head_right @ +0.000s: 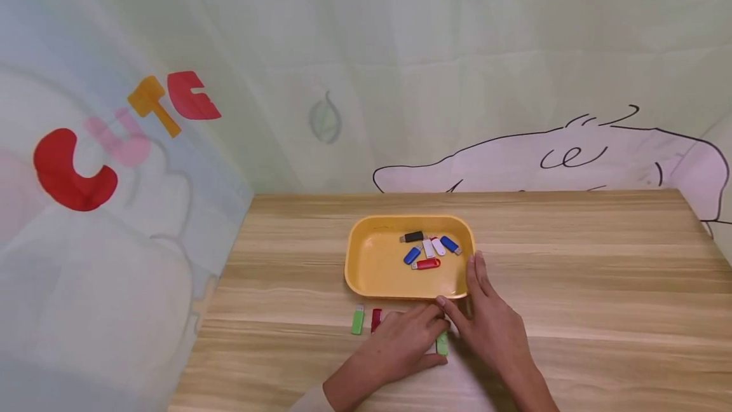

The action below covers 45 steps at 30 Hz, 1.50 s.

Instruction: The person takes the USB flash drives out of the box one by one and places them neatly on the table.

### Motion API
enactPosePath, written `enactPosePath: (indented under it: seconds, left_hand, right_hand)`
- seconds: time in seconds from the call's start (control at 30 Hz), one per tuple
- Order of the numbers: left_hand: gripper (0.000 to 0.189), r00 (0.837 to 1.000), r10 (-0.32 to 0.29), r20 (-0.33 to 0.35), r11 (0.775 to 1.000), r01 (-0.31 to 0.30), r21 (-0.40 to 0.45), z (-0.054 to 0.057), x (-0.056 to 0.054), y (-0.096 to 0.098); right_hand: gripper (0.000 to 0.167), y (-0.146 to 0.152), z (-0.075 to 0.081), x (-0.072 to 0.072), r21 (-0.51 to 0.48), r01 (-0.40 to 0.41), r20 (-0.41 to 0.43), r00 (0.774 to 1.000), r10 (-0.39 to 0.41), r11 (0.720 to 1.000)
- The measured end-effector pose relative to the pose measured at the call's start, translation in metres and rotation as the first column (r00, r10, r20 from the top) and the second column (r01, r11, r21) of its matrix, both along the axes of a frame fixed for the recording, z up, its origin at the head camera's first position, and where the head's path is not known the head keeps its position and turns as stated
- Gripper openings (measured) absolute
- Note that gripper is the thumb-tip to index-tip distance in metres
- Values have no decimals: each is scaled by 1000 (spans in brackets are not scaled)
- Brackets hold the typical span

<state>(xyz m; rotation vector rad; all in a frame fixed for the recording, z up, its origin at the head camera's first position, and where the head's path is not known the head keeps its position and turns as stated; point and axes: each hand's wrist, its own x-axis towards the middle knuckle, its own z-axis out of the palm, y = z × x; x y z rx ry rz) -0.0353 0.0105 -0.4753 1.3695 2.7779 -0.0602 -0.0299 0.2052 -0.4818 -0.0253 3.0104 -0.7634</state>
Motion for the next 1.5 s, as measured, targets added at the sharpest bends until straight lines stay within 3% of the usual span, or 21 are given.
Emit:
enactPosePath:
  seconds: [0.33, 0.57, 0.73, 1.03, 1.3, 1.5]
  left_hand:
    - [46, 996, -29, -83, 999, 31, 22, 11, -1, -5]
    - [51, 997, -25, -72, 999, 28, 34, 21, -7, -10]
    - [52, 989, -19, -144, 995, 33, 90, 26, -13, -13]
    - [45, 998, 33, -54, 984, -23, 175, 39, -23, -19]
    - [41, 989, 49, -138, 982, -23, 188, 44, -34, -26]
    - [45, 991, 74, -108, 984, -55, 169, 50, -46, -31]
  right_hand:
    - [103, 1, -1, 0, 4, 1, 4, 1000, -1, 1000]
    - [103, 0, -1, -1, 2, 5, 3, 1000, -5, 1000]
    - [105, -1, 0, -2, 7, 17, 20, 1000, -17, 1000]
    - [108, -2, 0, -2, 10, 18, 42, 999, -19, 1000]
    - [105, -1, 0, -1, -3, 17, 24, 1000, -17, 1000]
    - [104, -1, 0, -1, 0, 18, 20, 1000, -18, 1000]
